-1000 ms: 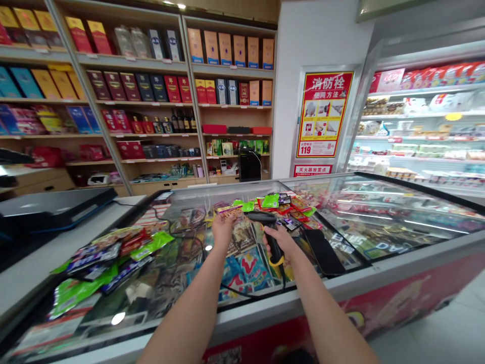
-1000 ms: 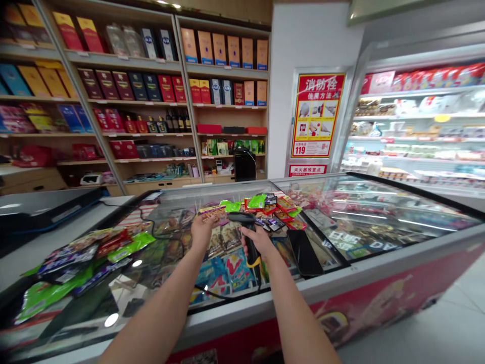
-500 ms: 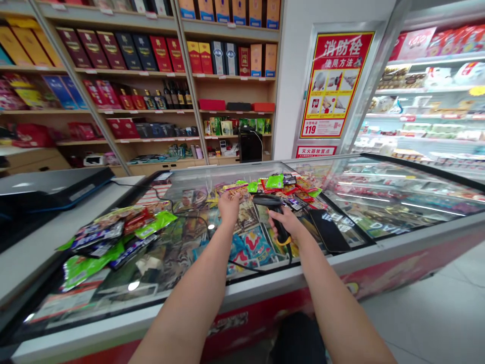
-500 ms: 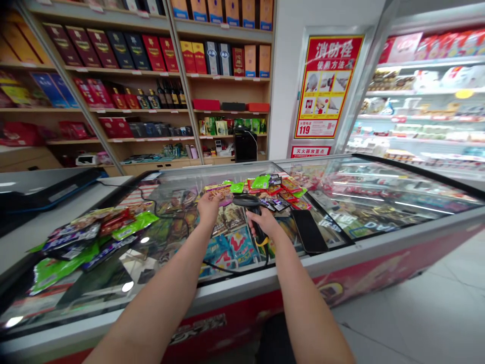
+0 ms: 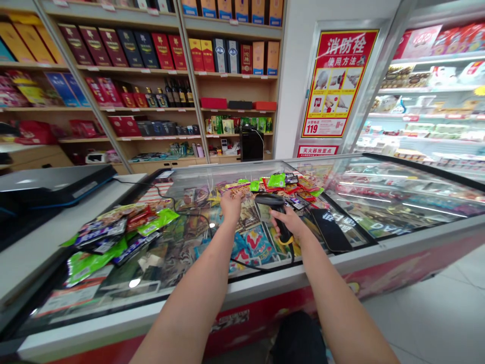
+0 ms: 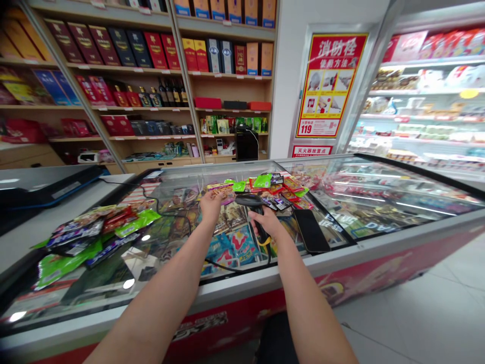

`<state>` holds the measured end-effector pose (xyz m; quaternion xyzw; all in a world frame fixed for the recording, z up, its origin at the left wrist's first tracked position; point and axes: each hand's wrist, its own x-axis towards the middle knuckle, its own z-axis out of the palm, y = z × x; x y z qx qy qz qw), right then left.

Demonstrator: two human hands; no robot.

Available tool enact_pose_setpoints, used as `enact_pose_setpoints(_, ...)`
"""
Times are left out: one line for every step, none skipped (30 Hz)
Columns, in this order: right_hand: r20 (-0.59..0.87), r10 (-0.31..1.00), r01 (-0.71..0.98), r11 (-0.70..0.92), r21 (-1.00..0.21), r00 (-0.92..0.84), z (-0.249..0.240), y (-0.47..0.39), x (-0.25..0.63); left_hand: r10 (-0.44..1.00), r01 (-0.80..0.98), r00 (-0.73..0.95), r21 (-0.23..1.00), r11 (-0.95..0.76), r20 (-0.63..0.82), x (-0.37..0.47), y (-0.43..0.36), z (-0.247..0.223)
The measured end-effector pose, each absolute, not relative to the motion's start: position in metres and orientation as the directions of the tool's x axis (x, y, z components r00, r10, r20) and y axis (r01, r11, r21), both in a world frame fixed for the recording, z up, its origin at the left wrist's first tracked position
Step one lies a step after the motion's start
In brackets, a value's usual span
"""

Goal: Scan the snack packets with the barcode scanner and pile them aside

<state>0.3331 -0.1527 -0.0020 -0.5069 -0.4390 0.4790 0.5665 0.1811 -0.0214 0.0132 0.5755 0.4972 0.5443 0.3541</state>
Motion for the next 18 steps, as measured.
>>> enact_pose_setpoints(0.016,0.987,-0.099,0.032,-0.995,0.158,-0.002,-0.152,0.333,0.958,0.178,-0.085,0.950,-0.256,0.274,0.181,-0.022,0.014)
enact_pose_setpoints(0.019,0.987,-0.097,0.035,-0.995,0.158,-0.003,-0.152,0.334,0.958,0.172,-0.085,0.951,-0.256,0.273,0.181,-0.023,0.015)
enact_pose_setpoints(0.021,0.987,-0.094,0.036,-0.995,0.157,-0.003,-0.151,0.334,0.959,0.174,-0.085,0.952,-0.253,0.271,0.181,-0.022,0.015)
enact_pose_setpoints(0.019,0.988,-0.091,0.033,-0.995,0.153,-0.003,-0.151,0.334,0.960,0.186,-0.088,0.951,-0.248,0.267,0.181,-0.022,0.015)
enact_pose_setpoints(0.016,0.989,-0.091,0.029,-0.995,0.149,-0.003,-0.151,0.334,0.960,0.206,-0.096,0.949,-0.239,0.262,0.182,-0.021,0.014)
enact_pose_setpoints(0.011,0.990,-0.094,0.024,-0.995,0.143,-0.003,-0.150,0.334,0.961,0.229,-0.104,0.946,-0.229,0.257,0.182,-0.020,0.013)
enact_pose_setpoints(0.006,0.991,-0.100,0.020,-0.995,0.136,-0.003,-0.150,0.333,0.961,0.252,-0.108,0.942,-0.220,0.253,0.182,-0.020,0.011)
enact_pose_setpoints(0.001,0.991,-0.109,0.016,-0.994,0.132,-0.003,-0.149,0.332,0.962,0.270,-0.109,0.938,-0.215,0.252,0.181,-0.019,0.010)
enact_pose_setpoints(-0.001,0.992,-0.122,0.015,-0.992,0.129,-0.002,-0.149,0.331,0.961,0.283,-0.106,0.935,-0.215,0.254,0.181,-0.019,0.008)
enact_pose_setpoints(-0.004,0.992,-0.137,0.013,-0.990,0.125,-0.002,-0.148,0.329,0.962,0.292,-0.104,0.932,-0.214,0.254,0.179,-0.019,0.007)
enact_pose_setpoints(-0.012,0.993,-0.152,0.006,-0.988,0.115,-0.001,-0.147,0.327,0.961,0.301,-0.107,0.930,-0.212,0.253,0.176,-0.020,0.006)
enact_pose_setpoints(-0.022,0.995,-0.166,-0.005,-0.986,0.097,0.001,-0.145,0.324,0.960,0.312,-0.114,0.927,-0.208,0.254,0.173,-0.020,0.006)
enact_pose_setpoints(-0.033,0.997,-0.179,-0.020,-0.984,0.071,0.003,-0.143,0.321,0.959,0.324,-0.124,0.924,-0.206,0.257,0.168,-0.021,0.007)
enact_pose_setpoints(-0.043,0.998,-0.190,-0.035,-0.981,0.041,0.005,-0.140,0.318,0.955,0.334,-0.134,0.919,-0.208,0.264,0.161,-0.021,0.008)
enact_pose_setpoints(-0.046,0.999,-0.201,-0.043,-0.979,0.013,0.008,-0.137,0.314,0.951,0.341,-0.142,0.915,-0.215,0.276,0.153,-0.021,0.010)
enact_pose_setpoints(-0.043,0.999,-0.212,-0.045,-0.976,-0.013,0.011,-0.134,0.309,0.944,0.345,-0.154,0.911,-0.225,0.291,0.143,-0.021,0.012)
enact_pose_setpoints(-0.037,0.999,-0.223,-0.044,-0.974,-0.037,0.015,-0.130,0.303,0.937,0.347,-0.170,0.909,-0.232,0.304,0.131,-0.022,0.015)
enact_pose_setpoints(-0.029,0.998,-0.233,-0.043,-0.972,-0.060,0.018,-0.127,0.296,0.930,0.348,-0.193,0.908,-0.234,0.314,0.116,-0.022,0.018)
